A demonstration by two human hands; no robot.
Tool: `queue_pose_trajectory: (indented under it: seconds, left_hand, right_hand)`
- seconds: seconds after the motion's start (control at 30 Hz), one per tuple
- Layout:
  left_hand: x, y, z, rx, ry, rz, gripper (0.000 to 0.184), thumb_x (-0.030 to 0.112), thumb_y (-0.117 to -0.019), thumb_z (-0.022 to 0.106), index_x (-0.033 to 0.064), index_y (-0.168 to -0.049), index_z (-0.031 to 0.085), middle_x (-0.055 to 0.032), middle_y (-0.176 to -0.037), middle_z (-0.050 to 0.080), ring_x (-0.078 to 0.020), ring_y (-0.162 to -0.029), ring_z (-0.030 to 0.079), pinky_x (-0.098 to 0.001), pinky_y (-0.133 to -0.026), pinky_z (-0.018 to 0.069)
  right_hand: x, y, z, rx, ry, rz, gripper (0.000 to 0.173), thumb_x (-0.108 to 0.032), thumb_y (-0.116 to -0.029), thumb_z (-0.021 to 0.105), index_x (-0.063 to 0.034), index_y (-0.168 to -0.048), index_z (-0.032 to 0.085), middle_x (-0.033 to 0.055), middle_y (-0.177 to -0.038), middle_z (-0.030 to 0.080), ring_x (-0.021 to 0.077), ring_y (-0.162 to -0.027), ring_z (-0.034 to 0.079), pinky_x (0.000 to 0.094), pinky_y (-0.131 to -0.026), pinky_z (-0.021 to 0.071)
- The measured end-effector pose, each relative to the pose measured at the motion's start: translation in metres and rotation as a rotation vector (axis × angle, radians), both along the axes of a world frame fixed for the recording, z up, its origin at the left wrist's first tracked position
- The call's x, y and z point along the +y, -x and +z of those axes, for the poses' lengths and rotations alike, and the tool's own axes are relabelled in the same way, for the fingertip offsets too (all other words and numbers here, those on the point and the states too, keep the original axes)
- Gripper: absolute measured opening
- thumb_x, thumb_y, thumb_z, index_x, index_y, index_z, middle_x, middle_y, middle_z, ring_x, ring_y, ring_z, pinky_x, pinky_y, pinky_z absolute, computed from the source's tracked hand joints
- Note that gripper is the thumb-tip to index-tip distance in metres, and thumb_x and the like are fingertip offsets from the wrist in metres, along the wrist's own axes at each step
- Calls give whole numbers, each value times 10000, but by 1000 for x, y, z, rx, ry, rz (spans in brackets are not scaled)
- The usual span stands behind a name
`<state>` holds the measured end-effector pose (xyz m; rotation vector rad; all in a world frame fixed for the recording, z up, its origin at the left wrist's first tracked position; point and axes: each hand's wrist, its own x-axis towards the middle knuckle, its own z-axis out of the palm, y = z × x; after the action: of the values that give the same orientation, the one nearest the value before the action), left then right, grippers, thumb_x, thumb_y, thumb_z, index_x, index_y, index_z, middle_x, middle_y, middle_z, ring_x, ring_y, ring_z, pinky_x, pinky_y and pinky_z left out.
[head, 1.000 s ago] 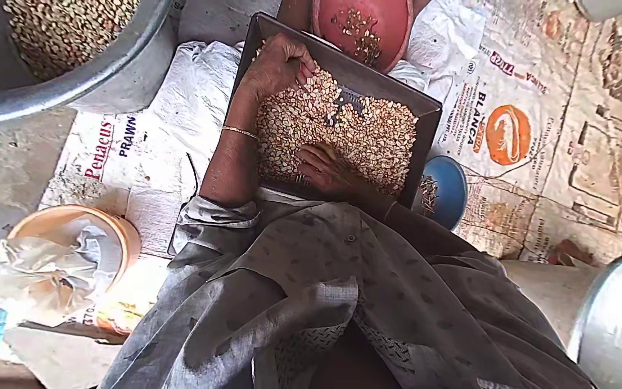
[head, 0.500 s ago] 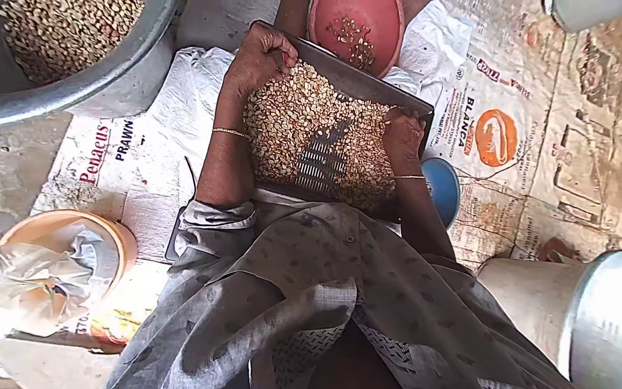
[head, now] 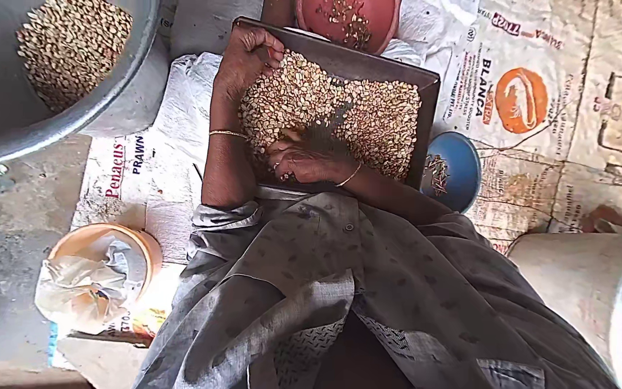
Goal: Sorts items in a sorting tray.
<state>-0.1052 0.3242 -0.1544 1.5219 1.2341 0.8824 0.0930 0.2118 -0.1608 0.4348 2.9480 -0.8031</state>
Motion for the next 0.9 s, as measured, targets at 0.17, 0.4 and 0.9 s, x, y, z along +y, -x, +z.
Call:
queue_pose_trajectory:
  seconds: [0.17, 0.4, 0.9]
  left_hand:
    - [3, -3, 1, 19, 6, 6, 242, 72, -1041, 487, 24, -1184, 676, -32, -1093, 712, -34, -864, 676, -218, -763, 563]
    - [5, -10, 4, 79, 48, 29, 235, 91, -1035, 521, 38, -1204, 674, -35, -1086, 699, -20, -843, 650, -199, -751, 542]
    - [6, -12, 2, 127, 48, 48, 226, 103, -1026, 518, 47, -1176, 678, -17, -1048, 684, -24, -851, 631, -207, -775, 530]
  right_hand:
    - [62, -95, 30, 167, -20, -521, 281, 119, -864, 549, -33, -879, 784, 116, -1285, 704, 319, -1409, 489, 571, -1225, 237]
    - [32, -152, 29, 614, 651, -1238, 244, 6, -986, 514, -6, -1204, 623, 108, -1175, 696, 210, -975, 727, 374, -800, 634]
    - [6, -65, 3, 373, 195, -667, 221, -89, -945, 671, -21, -1139, 752, 145, -1290, 677, 261, -1295, 576, 413, -1130, 427]
